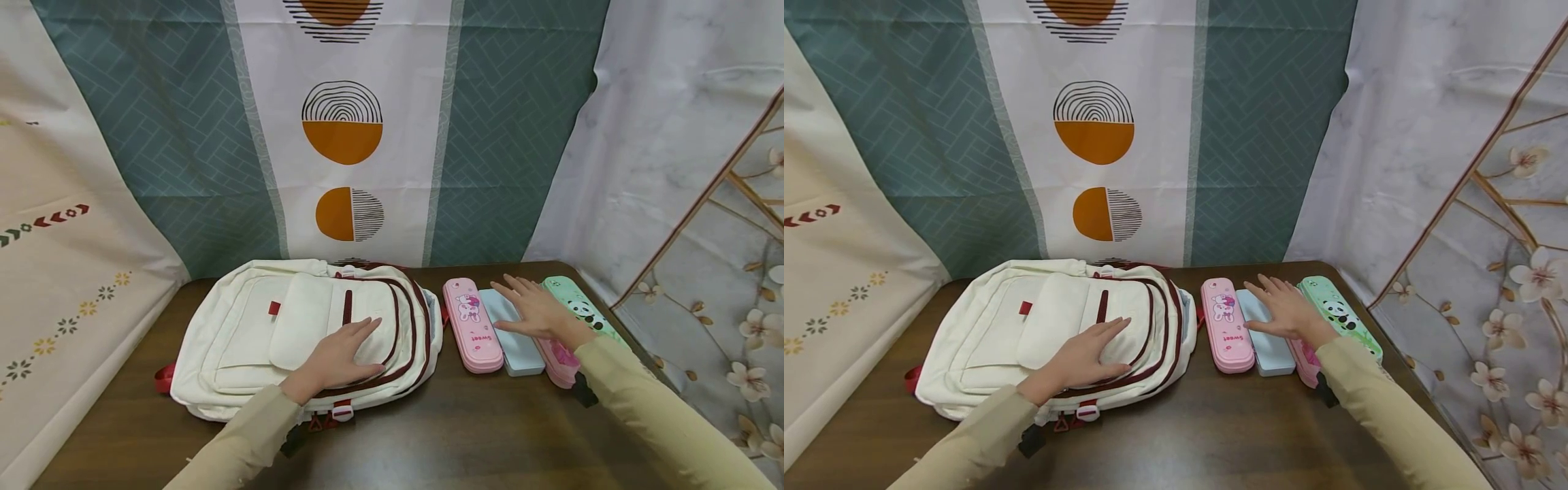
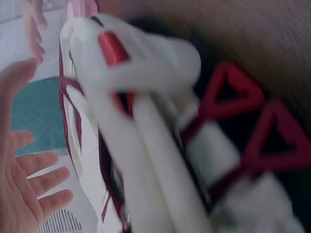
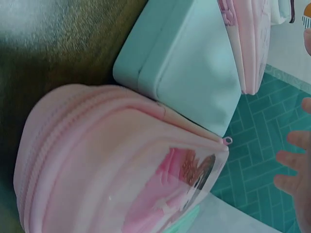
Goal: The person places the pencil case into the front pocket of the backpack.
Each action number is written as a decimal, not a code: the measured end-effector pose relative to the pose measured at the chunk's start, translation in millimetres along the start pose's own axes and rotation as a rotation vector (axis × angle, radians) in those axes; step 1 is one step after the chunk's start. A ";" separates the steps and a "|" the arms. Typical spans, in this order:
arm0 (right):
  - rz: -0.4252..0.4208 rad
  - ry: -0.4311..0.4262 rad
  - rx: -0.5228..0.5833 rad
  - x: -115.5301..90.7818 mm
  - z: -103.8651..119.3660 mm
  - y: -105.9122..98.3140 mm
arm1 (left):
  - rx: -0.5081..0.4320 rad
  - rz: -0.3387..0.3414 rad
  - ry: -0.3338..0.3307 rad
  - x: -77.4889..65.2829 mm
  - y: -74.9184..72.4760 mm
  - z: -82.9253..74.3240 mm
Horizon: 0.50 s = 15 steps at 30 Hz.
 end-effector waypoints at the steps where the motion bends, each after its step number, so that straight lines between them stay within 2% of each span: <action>1: -0.001 -0.003 0.001 -0.2 1.2 0.3 | -0.011 -0.001 -0.002 1.3 3.0 -0.7; 6: -0.013 -0.004 0.008 -0.2 5.8 1.5 | -0.075 -0.025 0.007 5.2 13.5 -2.5; 10: 0.008 0.000 0.028 -0.2 10.1 5.0 | -0.054 -0.041 0.014 6.8 20.7 -0.9; 15: -0.025 -0.052 0.040 -1.4 17.7 6.6 | -0.022 -0.097 0.036 8.4 24.9 -1.1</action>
Point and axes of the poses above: each hand's wrist, its own x-axis towards the middle knuckle, its own y-axis out of the palm, z = x × y, the point moved 7 cm from there along x, towards the middle knuckle, and after that the axes turned 11 degrees about -x, right-handed, at the moved point
